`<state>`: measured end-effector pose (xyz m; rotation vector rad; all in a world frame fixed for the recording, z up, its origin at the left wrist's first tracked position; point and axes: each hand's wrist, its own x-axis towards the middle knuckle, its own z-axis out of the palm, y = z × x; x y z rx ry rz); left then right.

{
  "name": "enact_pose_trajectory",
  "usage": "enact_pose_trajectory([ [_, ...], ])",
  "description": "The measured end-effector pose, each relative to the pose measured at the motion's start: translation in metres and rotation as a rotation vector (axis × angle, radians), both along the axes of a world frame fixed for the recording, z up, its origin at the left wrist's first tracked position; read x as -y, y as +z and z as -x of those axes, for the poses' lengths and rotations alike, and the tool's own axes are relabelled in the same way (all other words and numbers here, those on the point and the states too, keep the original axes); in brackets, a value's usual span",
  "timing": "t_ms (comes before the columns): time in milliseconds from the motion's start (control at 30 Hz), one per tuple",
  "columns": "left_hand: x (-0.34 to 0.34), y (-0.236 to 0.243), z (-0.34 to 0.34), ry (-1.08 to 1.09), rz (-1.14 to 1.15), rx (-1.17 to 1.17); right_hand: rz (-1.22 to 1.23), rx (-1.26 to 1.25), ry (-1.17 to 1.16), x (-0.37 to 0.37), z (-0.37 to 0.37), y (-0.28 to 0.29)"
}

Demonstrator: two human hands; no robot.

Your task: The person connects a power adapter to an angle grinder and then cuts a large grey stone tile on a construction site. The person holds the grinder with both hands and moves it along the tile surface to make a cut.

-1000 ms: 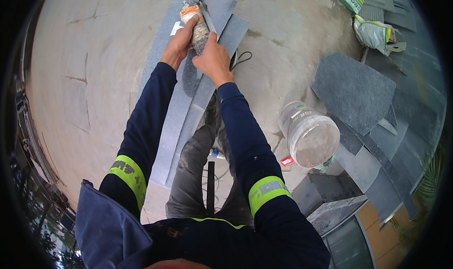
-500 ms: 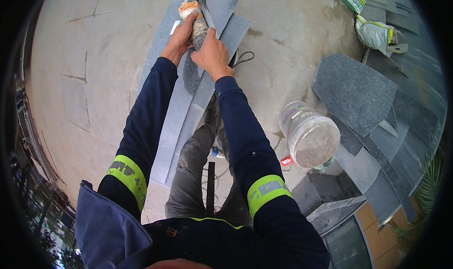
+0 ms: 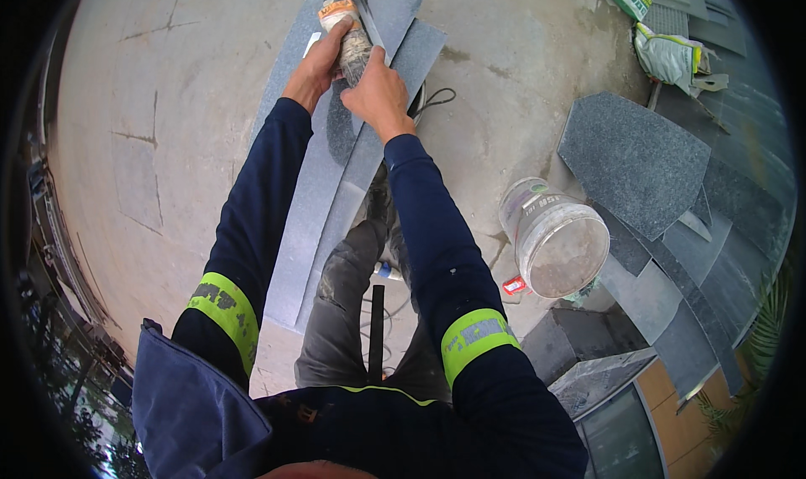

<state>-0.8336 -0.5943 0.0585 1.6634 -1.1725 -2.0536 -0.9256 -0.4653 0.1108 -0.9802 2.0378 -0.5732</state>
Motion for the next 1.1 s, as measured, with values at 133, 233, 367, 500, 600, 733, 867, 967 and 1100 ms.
enact_pose_trajectory([
  [133,-0.028,0.012,-0.006,0.005,0.009,-0.041,-0.003,0.012,-0.014,-0.027,-0.005,0.010],
  [233,-0.038,0.014,-0.005,0.039,0.018,-0.046,-0.015,0.010,-0.020,-0.034,-0.006,0.014],
  [367,-0.033,0.013,-0.001,0.067,0.023,-0.012,-0.037,0.011,-0.007,-0.025,-0.004,0.012],
  [500,-0.015,0.007,0.001,0.066,0.019,0.058,-0.042,0.005,0.011,-0.008,-0.001,0.005],
  [600,-0.002,0.000,0.006,0.071,-0.009,0.066,-0.023,-0.013,0.013,0.004,0.001,-0.003],
  [733,0.008,-0.004,0.009,0.106,0.007,0.062,-0.003,-0.003,0.011,0.017,0.003,-0.009],
  [867,0.008,0.001,0.005,0.062,-0.021,0.034,-0.021,0.005,0.011,0.013,0.002,-0.006],
  [967,-0.003,0.008,0.000,-0.008,-0.018,0.008,-0.037,0.018,0.007,-0.002,0.000,0.002],
  [1100,-0.027,0.015,-0.005,-0.011,0.025,0.022,-0.043,0.034,-0.009,-0.026,-0.003,0.012],
])
